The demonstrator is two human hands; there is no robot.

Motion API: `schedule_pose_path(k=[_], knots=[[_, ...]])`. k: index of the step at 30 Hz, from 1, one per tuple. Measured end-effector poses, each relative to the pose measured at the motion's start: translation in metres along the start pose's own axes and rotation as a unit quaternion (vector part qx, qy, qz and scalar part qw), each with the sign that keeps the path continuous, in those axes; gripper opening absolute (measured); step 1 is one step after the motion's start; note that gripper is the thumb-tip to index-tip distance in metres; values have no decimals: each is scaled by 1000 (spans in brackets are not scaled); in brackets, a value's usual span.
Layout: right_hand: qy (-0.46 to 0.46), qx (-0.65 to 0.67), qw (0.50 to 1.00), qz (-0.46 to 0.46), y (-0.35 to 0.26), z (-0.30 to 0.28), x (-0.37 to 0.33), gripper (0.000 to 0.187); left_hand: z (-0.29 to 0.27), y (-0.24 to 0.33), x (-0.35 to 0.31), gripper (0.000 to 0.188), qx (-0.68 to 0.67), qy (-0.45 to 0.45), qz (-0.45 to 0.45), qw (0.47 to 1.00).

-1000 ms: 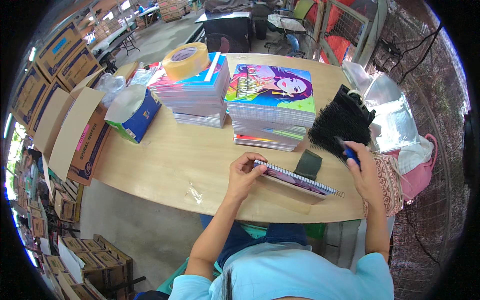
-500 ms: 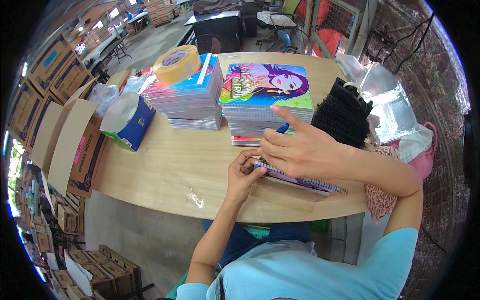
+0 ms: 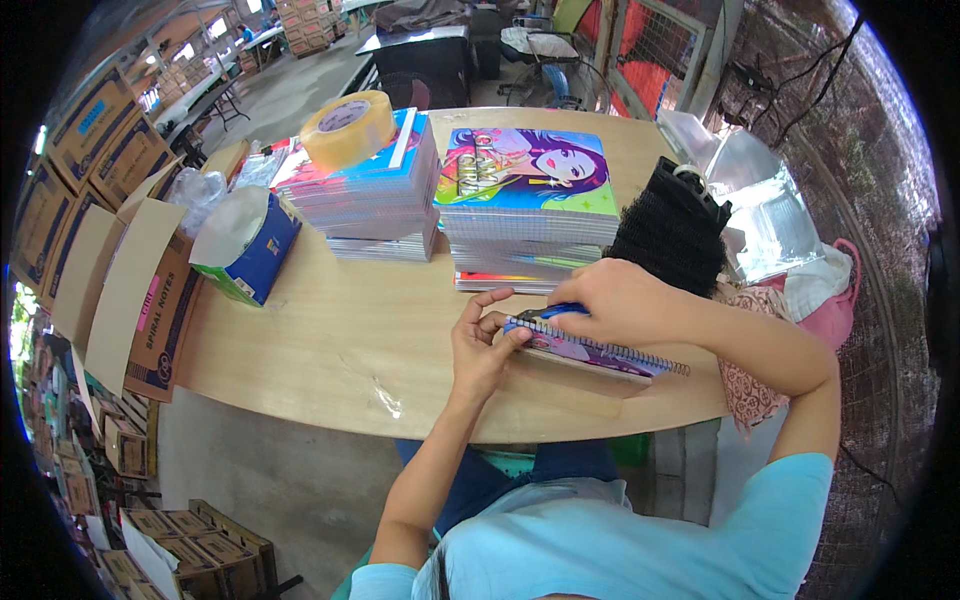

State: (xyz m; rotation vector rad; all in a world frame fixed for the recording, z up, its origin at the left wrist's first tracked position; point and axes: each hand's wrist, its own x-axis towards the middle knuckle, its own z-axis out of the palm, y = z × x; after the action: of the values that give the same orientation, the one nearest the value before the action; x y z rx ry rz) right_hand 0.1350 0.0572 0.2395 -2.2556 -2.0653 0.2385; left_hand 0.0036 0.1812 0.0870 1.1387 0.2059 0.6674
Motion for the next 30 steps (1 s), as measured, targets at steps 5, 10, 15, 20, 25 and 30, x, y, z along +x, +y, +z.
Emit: schedule_pose_path(k=[5, 10, 15, 20, 25, 30], knots=[[239, 174, 939, 174, 50, 40, -76, 30, 34, 44, -10, 55, 521, 37, 340, 782], [240, 110, 902, 342, 104, 178, -147, 31, 44, 55, -4, 41, 611, -187, 379, 669], [363, 189, 870, 273, 69, 187, -146, 53, -43, 118, -32, 27, 477, 232, 244, 812], [362, 263, 878, 168, 7, 157, -98, 74, -189, 100, -69, 30, 581, 390, -5, 714], [400, 225, 877, 142, 16, 167, -73, 69, -205, 68, -58, 39, 780, 364, 10, 509], [384, 241, 882, 126, 24, 169, -67, 60, -67, 120, 57, 32, 484, 155, 208, 836]])
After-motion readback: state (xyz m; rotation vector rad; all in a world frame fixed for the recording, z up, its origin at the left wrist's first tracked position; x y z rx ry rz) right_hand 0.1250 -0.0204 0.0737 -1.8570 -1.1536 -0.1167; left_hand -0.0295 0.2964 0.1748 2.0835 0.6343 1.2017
